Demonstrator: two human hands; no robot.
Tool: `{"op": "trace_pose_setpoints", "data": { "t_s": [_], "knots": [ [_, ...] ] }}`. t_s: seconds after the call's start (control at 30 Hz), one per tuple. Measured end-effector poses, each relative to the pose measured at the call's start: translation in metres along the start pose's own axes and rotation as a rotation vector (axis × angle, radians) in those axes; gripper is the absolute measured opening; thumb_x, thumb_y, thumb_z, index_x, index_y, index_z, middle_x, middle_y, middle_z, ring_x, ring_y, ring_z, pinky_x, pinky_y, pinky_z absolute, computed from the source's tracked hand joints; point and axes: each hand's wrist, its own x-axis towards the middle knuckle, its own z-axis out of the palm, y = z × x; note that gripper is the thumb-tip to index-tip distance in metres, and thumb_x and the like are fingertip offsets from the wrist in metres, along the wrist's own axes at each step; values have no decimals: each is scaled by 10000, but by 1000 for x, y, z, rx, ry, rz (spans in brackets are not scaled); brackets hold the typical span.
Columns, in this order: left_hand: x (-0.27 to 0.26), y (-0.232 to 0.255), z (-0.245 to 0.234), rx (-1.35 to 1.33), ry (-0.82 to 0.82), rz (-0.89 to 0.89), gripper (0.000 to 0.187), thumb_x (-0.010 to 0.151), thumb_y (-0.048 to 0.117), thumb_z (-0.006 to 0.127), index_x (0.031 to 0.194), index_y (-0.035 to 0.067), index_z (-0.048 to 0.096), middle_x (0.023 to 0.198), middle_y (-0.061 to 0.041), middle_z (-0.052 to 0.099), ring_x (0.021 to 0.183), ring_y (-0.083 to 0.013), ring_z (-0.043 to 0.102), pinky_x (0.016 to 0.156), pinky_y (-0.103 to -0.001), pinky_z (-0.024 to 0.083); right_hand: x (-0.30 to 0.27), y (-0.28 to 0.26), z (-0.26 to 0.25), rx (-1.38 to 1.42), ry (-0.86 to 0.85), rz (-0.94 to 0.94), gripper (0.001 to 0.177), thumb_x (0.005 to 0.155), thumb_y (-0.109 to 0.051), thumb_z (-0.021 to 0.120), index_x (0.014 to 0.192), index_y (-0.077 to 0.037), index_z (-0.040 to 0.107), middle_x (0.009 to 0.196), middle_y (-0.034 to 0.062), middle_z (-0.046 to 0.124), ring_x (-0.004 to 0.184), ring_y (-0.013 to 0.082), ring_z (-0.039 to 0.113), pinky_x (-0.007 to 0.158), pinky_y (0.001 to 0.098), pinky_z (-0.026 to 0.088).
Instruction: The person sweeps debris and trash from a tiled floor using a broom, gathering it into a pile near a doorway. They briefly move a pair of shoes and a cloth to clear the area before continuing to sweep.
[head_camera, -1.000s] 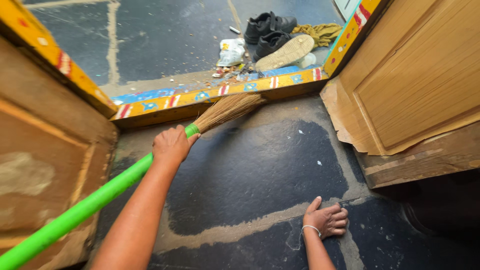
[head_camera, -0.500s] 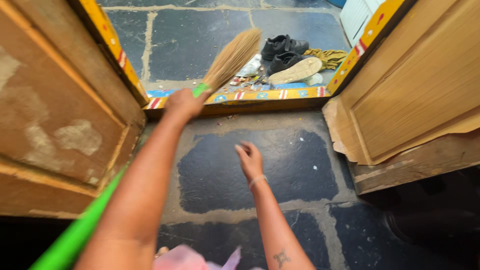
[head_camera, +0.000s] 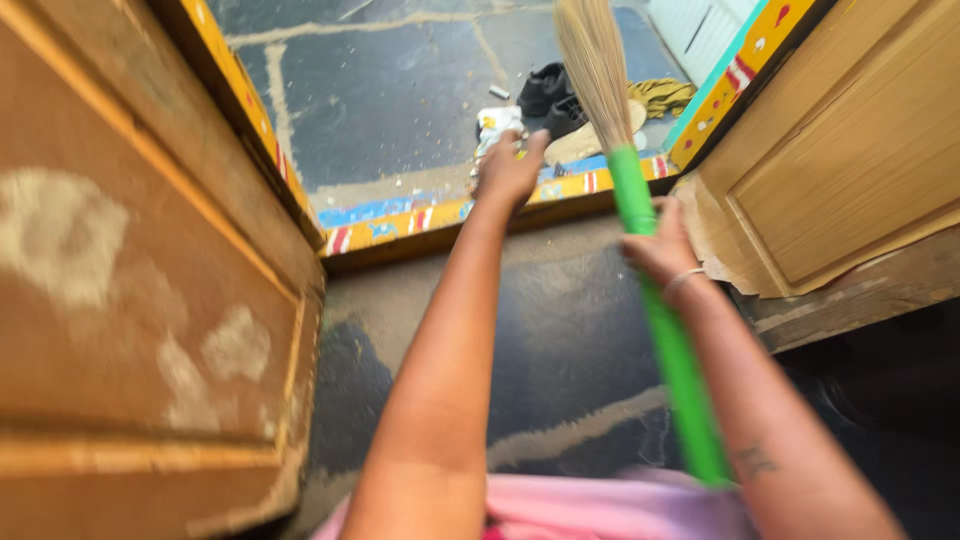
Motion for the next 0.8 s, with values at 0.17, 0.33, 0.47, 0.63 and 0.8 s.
{"op": "trace_pose_setpoints", "data": {
  "t_s": [0.17,0.33,0.47,0.63,0.8],
  "knots": [
    [19,-75,-56,-72,96,-329,605,836,530,677,1314,165,610,1305,-200,641,1211,-390,612,992,-489,489,31,30,-24,-694,-119,217,695,810,-423,795,1396,-157,534,1102,198,744,996,350,725,884,477,552],
    [36,-132,-76,1,79,-341,539,870,505,666,1287,163,652,1296,-186,680,1237,-373,621,1030,-468,494,23,71,3,-829,6,123,674,815,-519,776,1348,-141,613,1173,193,726,1090,391,696,931,500,539],
    [45,-145,-71,28,-19,-293,551,842,488,682,1290,170,637,1313,-176,653,1233,-369,605,1016,-476,477,37,84,22,-976,-66,193,554,839,-468,765,1274,-141,658,1166,178,741,1097,379,700,938,493,546],
    [53,-184,-70,60,96,-318,550,856,494,684,1282,148,647,1296,-189,666,1232,-375,611,1033,-475,486,57,49,-24,-1031,-18,113,576,835,-445,782,1274,-109,620,1126,207,737,1023,364,732,867,488,580],
    [51,-185,-85,70,171,-421,582,884,499,666,1351,165,577,1331,-184,627,1290,-380,544,1064,-551,429,18,-15,-87,-1114,-75,155,660,859,-434,743,1402,-166,480,959,182,737,834,347,750,724,492,622]
  ]
}}
